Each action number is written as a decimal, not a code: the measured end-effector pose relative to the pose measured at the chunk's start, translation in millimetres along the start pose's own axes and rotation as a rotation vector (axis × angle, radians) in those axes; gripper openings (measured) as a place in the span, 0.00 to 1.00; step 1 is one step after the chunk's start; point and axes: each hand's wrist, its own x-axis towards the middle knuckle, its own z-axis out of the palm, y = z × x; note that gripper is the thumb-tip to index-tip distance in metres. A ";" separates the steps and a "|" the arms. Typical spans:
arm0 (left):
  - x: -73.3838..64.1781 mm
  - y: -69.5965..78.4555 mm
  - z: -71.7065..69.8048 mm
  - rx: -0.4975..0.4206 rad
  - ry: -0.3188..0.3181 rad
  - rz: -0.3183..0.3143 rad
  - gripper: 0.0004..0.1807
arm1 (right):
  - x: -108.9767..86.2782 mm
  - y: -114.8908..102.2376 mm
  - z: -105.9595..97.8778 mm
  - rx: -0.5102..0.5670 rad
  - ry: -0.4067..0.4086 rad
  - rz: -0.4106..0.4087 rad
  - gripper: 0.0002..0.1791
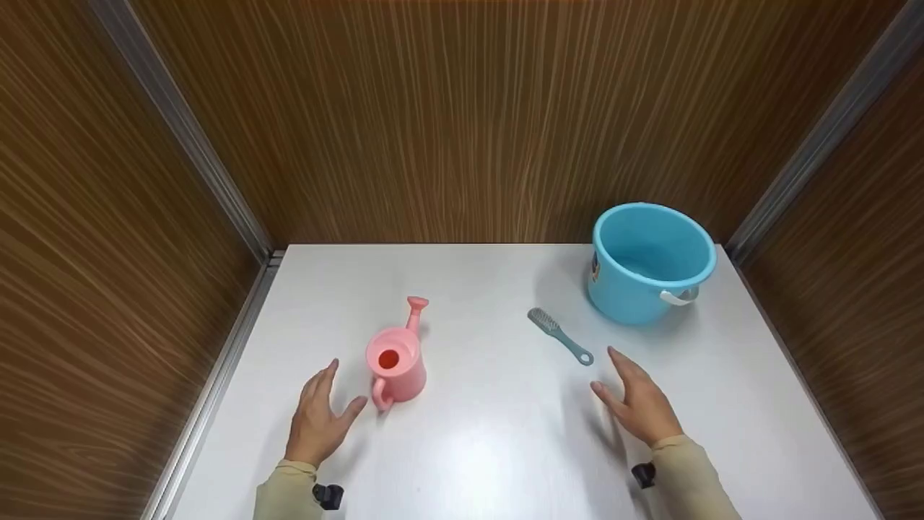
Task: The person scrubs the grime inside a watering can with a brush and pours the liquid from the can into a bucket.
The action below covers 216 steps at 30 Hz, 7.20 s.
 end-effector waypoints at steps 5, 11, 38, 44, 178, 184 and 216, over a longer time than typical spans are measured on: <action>-0.5 4.6 2.9 -0.054 -0.062 -0.066 0.46 | 11.9 -18.4 4.3 0.009 -0.006 -0.032 0.46; -1.4 8.9 10.4 -0.147 -0.096 -0.119 0.43 | 29.5 -47.2 18.7 0.066 0.002 -0.111 0.40; -6.2 22.5 58.5 -0.287 0.043 -0.129 0.11 | 70.4 -123.7 89.5 0.191 -0.191 -0.193 0.31; -6.1 29.1 66.0 -0.301 0.062 -0.120 0.10 | 70.6 -133.0 101.6 0.229 -0.241 -0.215 0.32; 65.5 114.1 150.1 -0.050 -0.224 0.368 0.07 | 28.1 -70.7 79.2 0.572 0.141 0.117 0.26; 67.3 112.5 147.1 -0.034 -0.242 0.340 0.06 | 23.0 -73.5 82.6 0.575 0.149 0.110 0.25; 66.6 111.5 150.9 -0.091 -0.273 0.226 0.12 | 2.6 -15.3 55.6 0.372 0.055 0.097 0.14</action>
